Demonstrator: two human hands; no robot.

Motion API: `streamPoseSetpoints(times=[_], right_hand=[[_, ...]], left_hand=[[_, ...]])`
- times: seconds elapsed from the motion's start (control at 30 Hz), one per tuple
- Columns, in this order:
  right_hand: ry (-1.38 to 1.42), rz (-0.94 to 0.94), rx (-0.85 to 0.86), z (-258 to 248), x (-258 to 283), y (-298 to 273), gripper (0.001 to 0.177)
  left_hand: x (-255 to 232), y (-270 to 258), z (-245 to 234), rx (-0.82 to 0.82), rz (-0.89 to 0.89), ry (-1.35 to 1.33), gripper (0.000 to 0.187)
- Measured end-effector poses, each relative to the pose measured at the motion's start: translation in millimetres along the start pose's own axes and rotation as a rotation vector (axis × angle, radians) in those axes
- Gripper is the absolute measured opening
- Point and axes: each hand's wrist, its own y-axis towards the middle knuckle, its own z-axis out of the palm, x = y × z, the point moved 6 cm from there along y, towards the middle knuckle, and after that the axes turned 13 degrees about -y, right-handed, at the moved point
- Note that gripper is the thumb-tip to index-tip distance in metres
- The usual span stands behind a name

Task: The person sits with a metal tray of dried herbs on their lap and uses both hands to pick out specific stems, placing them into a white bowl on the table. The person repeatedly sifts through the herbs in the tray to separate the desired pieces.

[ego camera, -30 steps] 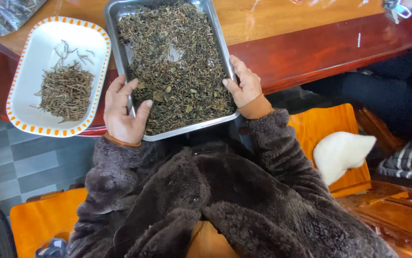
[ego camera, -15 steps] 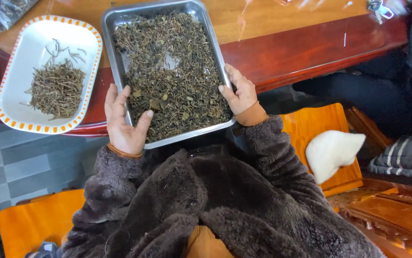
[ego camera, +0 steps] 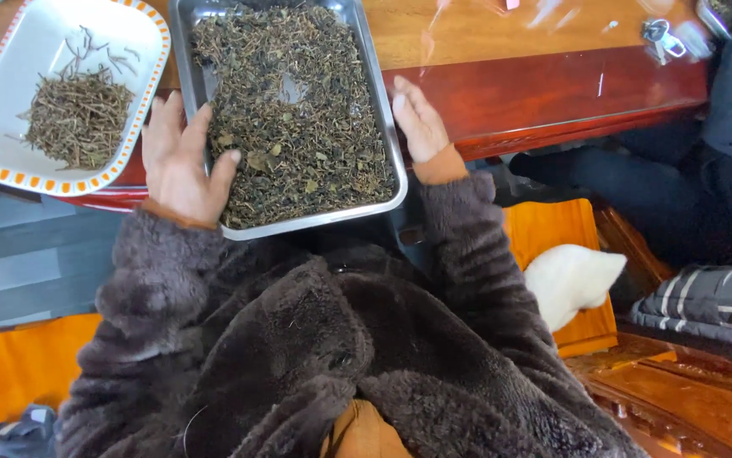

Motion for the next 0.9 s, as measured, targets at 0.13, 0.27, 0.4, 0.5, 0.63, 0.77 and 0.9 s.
streamPoseSetpoints(times=[0.13, 0.27, 0.4, 0.5, 0.63, 0.77, 0.9], right_hand=[[-0.121, 0.302, 0.041, 4.2, 32.1, 26.2, 0.069], [-0.364, 0.144, 0.012, 11.4, 12.6, 28.2, 0.06], [-0.384, 0.087, 0.01, 13.1, 13.8, 28.0, 0.06], [-0.402, 0.017, -0.055, 10.9, 14.8, 34.7, 0.059], [-0.45, 0.056, -0.043, 15.1, 10.6, 33.2, 0.056], [-0.464, 0.045, -0.047, 15.4, 8.8, 34.9, 0.063], [-0.507, 0.013, -0.055, 15.3, 12.0, 33.1, 0.057]], left_hand=[[-15.6, 36.5, 21.2, 0.305, -0.009, 0.096, 0.047], [23.5, 62.5, 67.2, 0.51, 0.027, 0.182, 0.037], [19.1, 84.5, 88.9, 0.626, -0.183, 0.271, 0.039], [14.2, 84.8, 96.2, 0.723, -0.402, 0.407, 0.047], [-12.6, 80.9, 101.4, 0.81, -0.256, 0.164, 0.047], [-38.3, 104.4, 87.0, 0.595, -0.14, -0.082, 0.041], [-70.5, 101.1, 105.3, 0.721, -0.081, -0.01, 0.03]])
